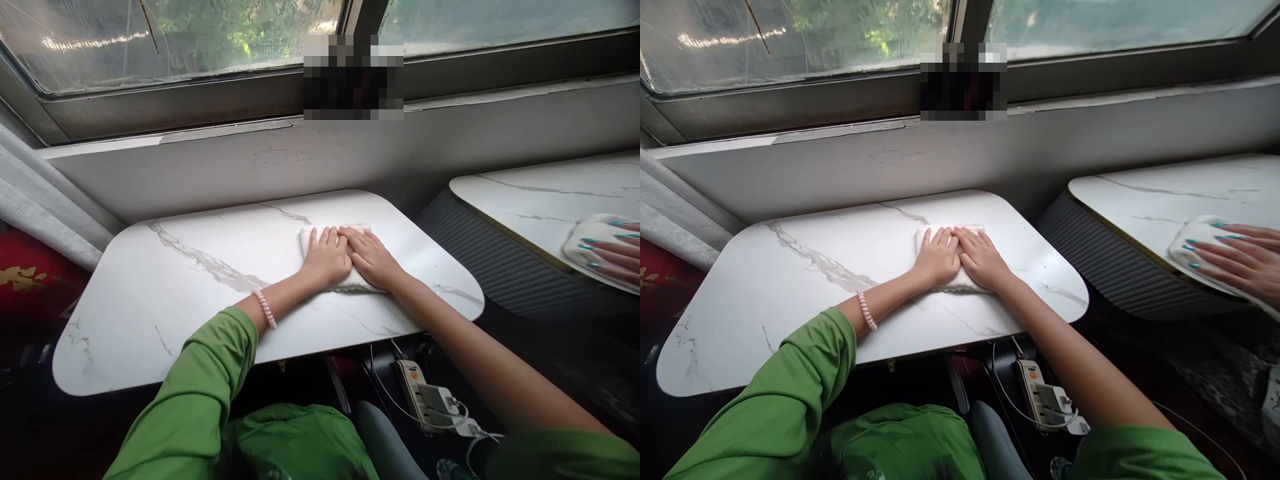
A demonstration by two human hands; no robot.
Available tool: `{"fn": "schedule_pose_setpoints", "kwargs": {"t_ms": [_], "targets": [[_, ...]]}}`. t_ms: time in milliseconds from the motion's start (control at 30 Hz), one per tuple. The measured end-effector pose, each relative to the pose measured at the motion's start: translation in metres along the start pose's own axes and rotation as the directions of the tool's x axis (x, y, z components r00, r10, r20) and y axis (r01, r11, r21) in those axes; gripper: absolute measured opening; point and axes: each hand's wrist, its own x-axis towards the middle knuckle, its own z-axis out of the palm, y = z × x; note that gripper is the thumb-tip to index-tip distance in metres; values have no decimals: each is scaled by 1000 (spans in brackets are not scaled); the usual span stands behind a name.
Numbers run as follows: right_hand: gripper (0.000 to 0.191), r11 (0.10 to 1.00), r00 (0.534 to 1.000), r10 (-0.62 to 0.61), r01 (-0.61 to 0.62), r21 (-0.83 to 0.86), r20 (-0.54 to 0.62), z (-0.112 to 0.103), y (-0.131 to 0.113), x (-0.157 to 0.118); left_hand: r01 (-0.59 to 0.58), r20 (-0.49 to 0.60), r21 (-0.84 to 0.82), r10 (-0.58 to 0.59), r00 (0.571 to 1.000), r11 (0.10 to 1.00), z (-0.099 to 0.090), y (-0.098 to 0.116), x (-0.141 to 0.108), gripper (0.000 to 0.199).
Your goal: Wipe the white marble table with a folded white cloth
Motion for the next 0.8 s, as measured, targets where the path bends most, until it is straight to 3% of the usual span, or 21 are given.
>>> {"fn": "schedule_pose_setpoints", "kwargs": {"t_ms": [167,333,567,800], "targets": [[56,998,999,51,-52,-23,-9,14,23,68,58,2,-14,-58,998,998,9,-41,62,50],[56,999,999,31,-31,-7,-23,25,43,114,133,-50,-17,-134,990,991,15,-63,97,50],[54,999,997,-19,21,25,-77,35,64,136,157,-73,-11,-157,985,988,17,-71,116,49],[55,1000,998,1,0,11,-68,35,64,136,155,-48,-5,-155,987,988,16,-70,115,49]]}}
